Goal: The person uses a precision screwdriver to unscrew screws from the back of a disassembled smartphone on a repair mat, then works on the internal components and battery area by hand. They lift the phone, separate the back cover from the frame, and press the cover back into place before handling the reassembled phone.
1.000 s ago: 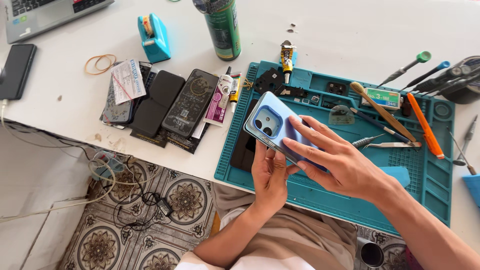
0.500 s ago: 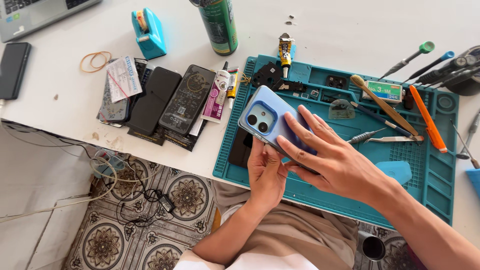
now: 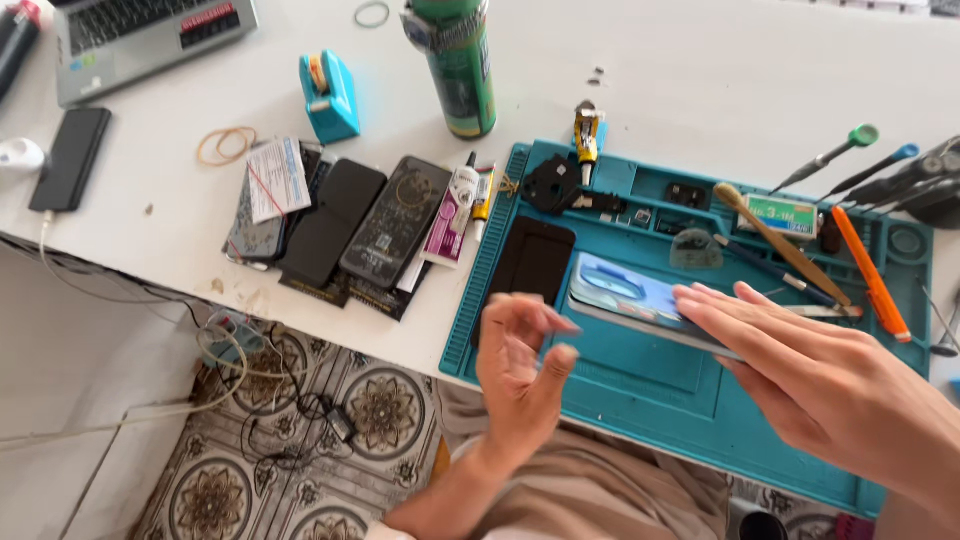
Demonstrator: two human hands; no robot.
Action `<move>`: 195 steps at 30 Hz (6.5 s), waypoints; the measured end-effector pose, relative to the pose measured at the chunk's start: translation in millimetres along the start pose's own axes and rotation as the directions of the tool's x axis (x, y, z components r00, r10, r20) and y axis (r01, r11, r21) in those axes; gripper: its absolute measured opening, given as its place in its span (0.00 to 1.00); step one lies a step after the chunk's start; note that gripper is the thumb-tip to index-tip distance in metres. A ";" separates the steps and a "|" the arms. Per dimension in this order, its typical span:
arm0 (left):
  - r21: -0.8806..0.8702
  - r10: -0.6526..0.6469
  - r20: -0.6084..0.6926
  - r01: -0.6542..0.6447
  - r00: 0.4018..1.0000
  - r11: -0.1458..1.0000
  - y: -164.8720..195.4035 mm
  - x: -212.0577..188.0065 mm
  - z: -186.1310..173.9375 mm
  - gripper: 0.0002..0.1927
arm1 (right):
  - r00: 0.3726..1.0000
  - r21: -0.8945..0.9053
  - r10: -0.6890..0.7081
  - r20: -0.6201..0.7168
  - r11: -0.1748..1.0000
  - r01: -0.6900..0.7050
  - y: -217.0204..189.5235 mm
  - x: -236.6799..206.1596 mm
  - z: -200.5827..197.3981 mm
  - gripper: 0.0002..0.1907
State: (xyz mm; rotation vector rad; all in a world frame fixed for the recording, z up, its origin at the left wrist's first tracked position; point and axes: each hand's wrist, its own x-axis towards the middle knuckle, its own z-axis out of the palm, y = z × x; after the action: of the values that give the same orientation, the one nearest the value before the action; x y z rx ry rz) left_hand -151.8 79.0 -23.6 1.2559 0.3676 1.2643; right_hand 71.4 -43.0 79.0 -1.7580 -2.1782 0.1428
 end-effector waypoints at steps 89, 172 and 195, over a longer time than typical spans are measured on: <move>0.486 -0.192 0.409 -0.036 0.892 0.873 1.0 34.8 10.2 0.16 | 0.708 0.488 0.619 -0.340 0.759 -0.430 -10.5 -55.7 65.5 0.14; -0.042 -0.497 0.377 0.550 0.782 0.834 -20.9 -4.8 38.9 0.22 | 0.328 0.948 0.893 -0.307 0.257 0.187 -22.6 -44.3 156.6 0.07; -0.125 -0.191 0.391 0.258 0.900 0.958 -23.5 -6.3 22.4 0.41 | 0.790 0.903 0.586 -0.179 0.416 -0.104 -27.9 -28.8 118.1 0.44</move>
State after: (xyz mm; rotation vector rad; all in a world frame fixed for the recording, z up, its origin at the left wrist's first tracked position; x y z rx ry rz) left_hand -124.5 67.2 -38.0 1.2333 0.1160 0.8154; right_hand 12.8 -61.7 -29.5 -1.3593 -0.9635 0.7050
